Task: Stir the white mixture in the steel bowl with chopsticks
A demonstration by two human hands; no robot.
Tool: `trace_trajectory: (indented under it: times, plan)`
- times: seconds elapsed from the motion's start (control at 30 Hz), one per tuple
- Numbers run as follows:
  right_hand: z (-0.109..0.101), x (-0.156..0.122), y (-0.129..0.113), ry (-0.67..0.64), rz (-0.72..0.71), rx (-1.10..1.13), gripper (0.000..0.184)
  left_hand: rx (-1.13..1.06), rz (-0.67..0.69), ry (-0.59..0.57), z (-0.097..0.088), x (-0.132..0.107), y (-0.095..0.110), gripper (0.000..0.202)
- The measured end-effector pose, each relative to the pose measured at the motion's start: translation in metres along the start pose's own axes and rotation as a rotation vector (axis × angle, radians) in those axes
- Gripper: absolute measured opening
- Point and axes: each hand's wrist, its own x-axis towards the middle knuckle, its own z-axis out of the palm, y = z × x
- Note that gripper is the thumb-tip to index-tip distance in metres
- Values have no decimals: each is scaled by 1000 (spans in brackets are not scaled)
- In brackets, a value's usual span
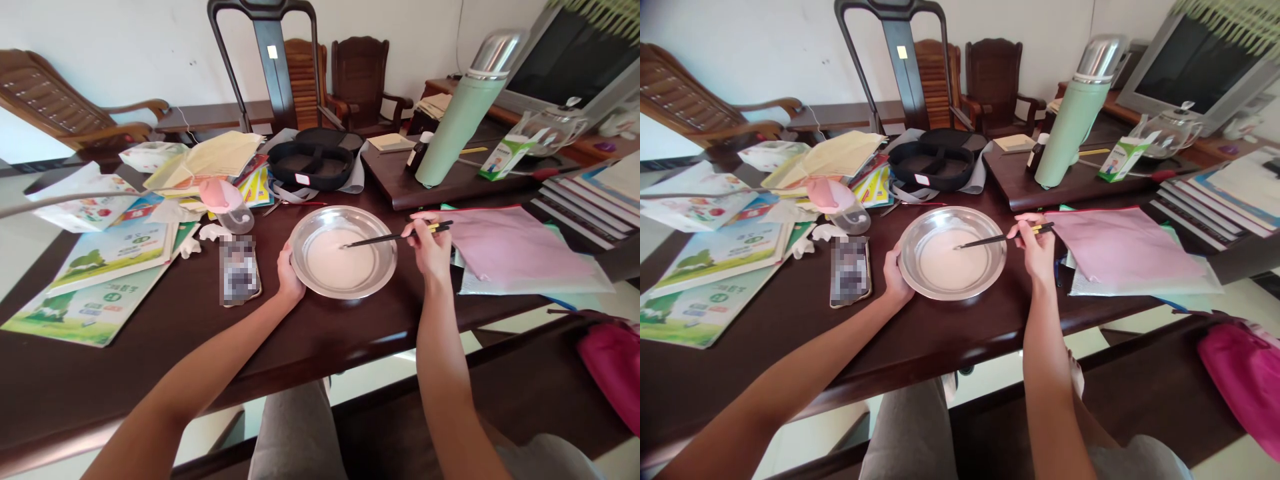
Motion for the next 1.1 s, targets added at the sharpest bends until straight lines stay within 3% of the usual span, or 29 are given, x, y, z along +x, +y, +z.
trace_trajectory:
  times: [0.1, 0.3, 0.53, 0.77, 0.97, 1.1]
  plan:
    - [-8, 5, 0, 83, -16, 17, 58, 9, -1, 15, 0, 1, 0, 31]
    - [8, -5, -4, -91, 82, 70, 70, 2, 10, 2, -2, 2, 1, 28]
    - [-4, 3, 0, 133, 44, 19, 77, 4, -7, 19, -2, 2, 0, 31]
    - [9, -7, 3, -100, 57, -5, 73, 8, -5, 9, -2, 2, 0, 30]
    - [-8, 5, 8, 181, 8, -19, 76, 15, -18, 10, -1, 2, 1, 32]
    - [-2, 1, 5, -21, 81, -10, 74, -8, -7, 5, -2, 2, 2, 24]
